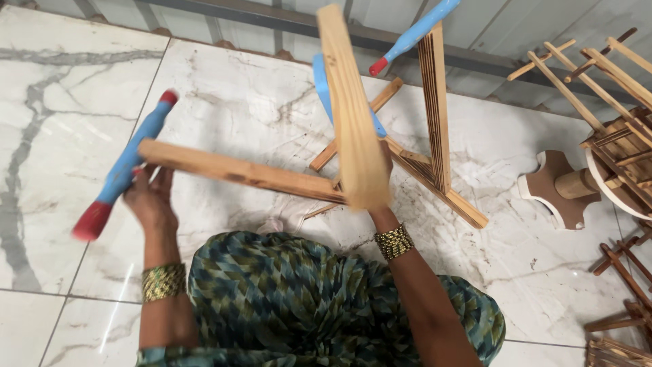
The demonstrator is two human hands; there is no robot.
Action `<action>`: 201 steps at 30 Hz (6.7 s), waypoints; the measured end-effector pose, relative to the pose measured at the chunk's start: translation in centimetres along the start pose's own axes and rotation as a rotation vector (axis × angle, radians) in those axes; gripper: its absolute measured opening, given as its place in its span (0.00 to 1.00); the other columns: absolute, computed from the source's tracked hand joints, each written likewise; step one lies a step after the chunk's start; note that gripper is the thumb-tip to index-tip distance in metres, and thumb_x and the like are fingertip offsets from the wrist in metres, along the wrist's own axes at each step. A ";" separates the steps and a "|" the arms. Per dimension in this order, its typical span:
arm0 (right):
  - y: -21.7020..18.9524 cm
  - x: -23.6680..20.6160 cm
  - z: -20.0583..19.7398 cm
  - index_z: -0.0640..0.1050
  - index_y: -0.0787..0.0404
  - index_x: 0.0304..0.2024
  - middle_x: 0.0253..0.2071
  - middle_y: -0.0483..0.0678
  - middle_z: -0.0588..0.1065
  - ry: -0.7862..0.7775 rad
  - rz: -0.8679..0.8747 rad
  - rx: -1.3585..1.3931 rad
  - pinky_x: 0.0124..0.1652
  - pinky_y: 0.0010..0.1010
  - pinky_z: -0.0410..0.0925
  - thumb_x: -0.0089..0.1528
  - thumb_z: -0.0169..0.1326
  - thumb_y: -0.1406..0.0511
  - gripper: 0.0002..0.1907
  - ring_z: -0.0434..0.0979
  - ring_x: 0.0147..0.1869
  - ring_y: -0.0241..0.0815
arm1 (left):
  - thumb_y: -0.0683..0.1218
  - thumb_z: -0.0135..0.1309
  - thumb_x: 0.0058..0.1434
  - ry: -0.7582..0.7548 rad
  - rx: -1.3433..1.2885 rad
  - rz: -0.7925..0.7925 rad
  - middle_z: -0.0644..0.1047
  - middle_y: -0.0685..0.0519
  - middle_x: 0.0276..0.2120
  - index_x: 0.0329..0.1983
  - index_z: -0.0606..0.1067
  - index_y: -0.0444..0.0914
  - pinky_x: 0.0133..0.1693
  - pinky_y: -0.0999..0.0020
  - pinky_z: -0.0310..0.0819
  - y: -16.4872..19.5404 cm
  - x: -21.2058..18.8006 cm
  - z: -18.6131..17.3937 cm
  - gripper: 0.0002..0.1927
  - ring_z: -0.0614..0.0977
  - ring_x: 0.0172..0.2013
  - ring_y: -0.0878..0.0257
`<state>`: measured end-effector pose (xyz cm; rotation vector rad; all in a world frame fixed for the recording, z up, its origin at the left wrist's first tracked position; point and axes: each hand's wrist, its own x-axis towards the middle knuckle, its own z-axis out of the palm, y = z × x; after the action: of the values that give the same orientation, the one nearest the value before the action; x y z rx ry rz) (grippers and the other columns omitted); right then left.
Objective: The person sits on the floor assembling a wooden frame with blue-painted dowels and slatted wooden panels. They rub a cloth along the dowel and frame edges, fit the slatted panel into the frame, press joints together, and reposition the frame parts to align them.
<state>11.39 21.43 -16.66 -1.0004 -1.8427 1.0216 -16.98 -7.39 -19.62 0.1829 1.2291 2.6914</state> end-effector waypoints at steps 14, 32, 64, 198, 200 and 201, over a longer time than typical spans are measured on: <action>5.7 -3.3 -1.5 0.77 0.64 0.45 0.41 0.51 0.68 0.241 -0.360 -0.300 0.47 0.46 0.66 0.46 0.66 0.65 0.24 0.71 0.46 0.52 | 0.65 0.36 0.68 -0.468 0.238 -0.650 0.70 0.33 0.64 0.75 0.49 0.30 0.58 0.58 0.75 -1.0 -8.2 10.0 0.44 0.80 0.56 0.49; 7.5 -5.2 -4.4 0.71 0.65 0.66 0.52 0.56 0.70 0.031 -0.491 -0.207 0.53 0.44 0.67 0.72 0.50 0.64 0.21 0.70 0.54 0.51 | 0.55 0.43 0.71 -0.742 0.157 -0.890 0.80 0.42 0.48 0.72 0.62 0.33 0.32 0.69 0.82 3.4 -14.9 12.0 0.31 0.82 0.29 0.63; -12.8 -5.0 -0.3 0.82 0.50 0.42 0.56 0.39 0.78 -0.544 -0.866 -0.256 0.69 0.59 0.45 0.48 0.67 0.64 0.18 0.69 0.69 0.53 | 0.79 0.28 0.63 -0.580 -0.316 -1.008 0.73 0.39 0.57 0.73 0.60 0.36 0.32 0.67 0.74 1.5 -15.3 11.4 0.52 0.78 0.37 0.57; 7.7 -10.0 -4.4 0.75 0.67 0.33 0.32 0.50 0.71 0.371 -0.022 -0.164 0.30 0.32 0.66 0.59 0.67 0.70 0.12 0.71 0.30 0.40 | 0.54 0.47 0.68 -0.866 1.439 -0.058 0.76 0.30 0.51 0.70 0.58 0.31 0.51 0.45 0.71 3.4 -14.4 16.8 0.33 0.78 0.51 0.33; 8.8 -10.3 -4.9 0.75 0.67 0.33 0.32 0.49 0.71 0.384 -0.063 -0.168 0.30 0.31 0.67 0.56 0.68 0.70 0.12 0.72 0.29 0.39 | 0.54 0.48 0.67 -0.864 1.439 -0.057 0.75 0.29 0.51 0.70 0.58 0.31 0.50 0.44 0.72 3.3 -14.3 16.9 0.34 0.78 0.51 0.33; 8.8 -10.2 -4.8 0.75 0.67 0.33 0.32 0.49 0.71 0.374 -0.099 -0.170 0.30 0.31 0.67 0.53 0.67 0.71 0.12 0.72 0.30 0.39 | 0.54 0.48 0.67 -0.862 1.435 -0.050 0.76 0.30 0.51 0.70 0.58 0.32 0.50 0.44 0.72 3.3 -14.2 16.9 0.33 0.78 0.50 0.33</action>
<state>21.82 16.87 -25.35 -1.1043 -1.6647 0.5789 -0.34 -0.06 -6.65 1.2149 2.2939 0.8872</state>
